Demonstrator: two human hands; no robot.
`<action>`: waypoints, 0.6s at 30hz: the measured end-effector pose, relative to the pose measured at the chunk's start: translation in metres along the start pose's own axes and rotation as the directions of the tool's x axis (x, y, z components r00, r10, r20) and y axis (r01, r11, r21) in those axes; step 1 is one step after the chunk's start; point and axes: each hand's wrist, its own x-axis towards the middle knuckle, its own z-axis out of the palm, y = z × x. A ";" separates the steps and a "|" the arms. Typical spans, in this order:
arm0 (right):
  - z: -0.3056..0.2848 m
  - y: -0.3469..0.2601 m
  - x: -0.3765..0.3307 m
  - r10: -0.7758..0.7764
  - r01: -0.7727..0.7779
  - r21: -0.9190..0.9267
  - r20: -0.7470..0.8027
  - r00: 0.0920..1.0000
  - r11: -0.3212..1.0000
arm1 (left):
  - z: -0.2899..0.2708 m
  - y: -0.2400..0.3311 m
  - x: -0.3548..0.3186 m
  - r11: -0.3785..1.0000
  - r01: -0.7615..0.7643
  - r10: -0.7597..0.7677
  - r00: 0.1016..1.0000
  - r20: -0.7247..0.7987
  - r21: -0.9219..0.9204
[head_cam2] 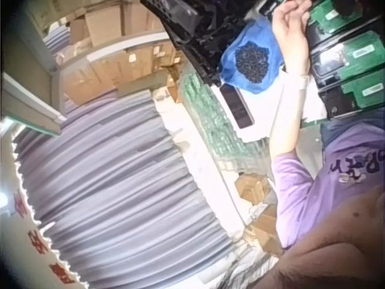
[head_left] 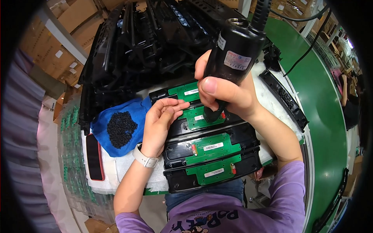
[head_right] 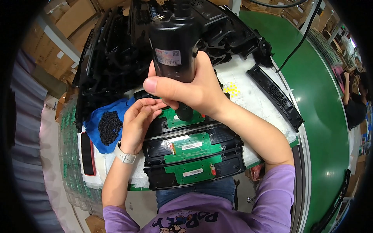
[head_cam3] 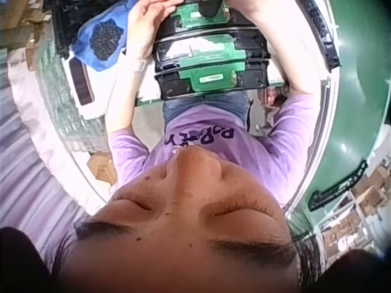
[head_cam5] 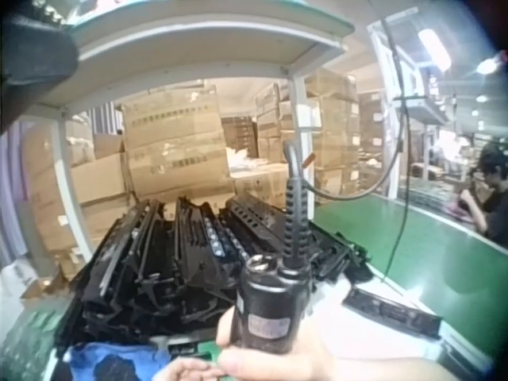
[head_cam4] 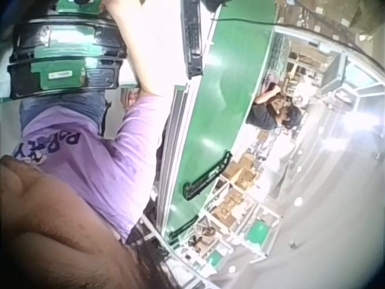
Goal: Using an electric screwdriver to secure screws into black plastic components on a factory workbench.
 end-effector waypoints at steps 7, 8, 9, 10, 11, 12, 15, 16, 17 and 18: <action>0.000 0.008 -0.001 -0.027 0.027 0.053 0.003 1.000 0.998 | -0.004 -0.002 0.002 0.999 0.046 -0.046 0.999 0.028 0.007; 0.001 0.009 -0.003 0.006 -0.006 0.007 0.060 0.998 1.000 | -0.003 -0.002 0.003 0.998 0.056 -0.056 0.998 0.014 0.002; 0.001 0.007 -0.004 0.019 -0.021 0.012 0.087 0.996 1.000 | -0.001 -0.003 0.003 0.998 0.068 -0.068 0.998 0.002 -0.004; 0.004 0.005 -0.005 0.010 -0.012 0.020 0.112 0.994 1.000 | -0.002 -0.002 0.002 0.997 0.071 -0.071 0.997 0.004 -0.005; 0.005 0.005 -0.005 0.000 -0.004 0.027 0.136 0.991 1.000 | -0.004 0.000 0.002 0.995 0.098 -0.099 0.994 0.054 0.024; 0.006 0.007 -0.004 -0.040 0.048 -0.077 0.108 0.993 0.996 | -0.005 0.003 0.000 0.991 0.119 -0.124 0.987 0.100 0.059; 0.007 0.006 -0.003 0.029 -0.032 0.042 0.083 0.996 0.999 | -0.006 -0.004 0.001 0.994 0.102 -0.105 0.991 0.077 0.047; 0.008 0.005 -0.004 0.019 -0.020 0.014 0.075 0.997 1.000 | -0.005 -0.002 0.000 0.990 0.131 -0.133 0.990 0.045 0.059; 0.008 0.008 -0.004 0.016 -0.017 0.015 0.076 0.997 1.000 | -0.003 -0.002 0.000 0.990 0.128 -0.131 0.990 0.044 0.061; 0.007 0.011 -0.004 -0.140 0.158 -0.145 0.129 0.982 0.977 | 0.000 -0.002 0.000 0.992 0.112 -0.114 0.993 0.033 0.065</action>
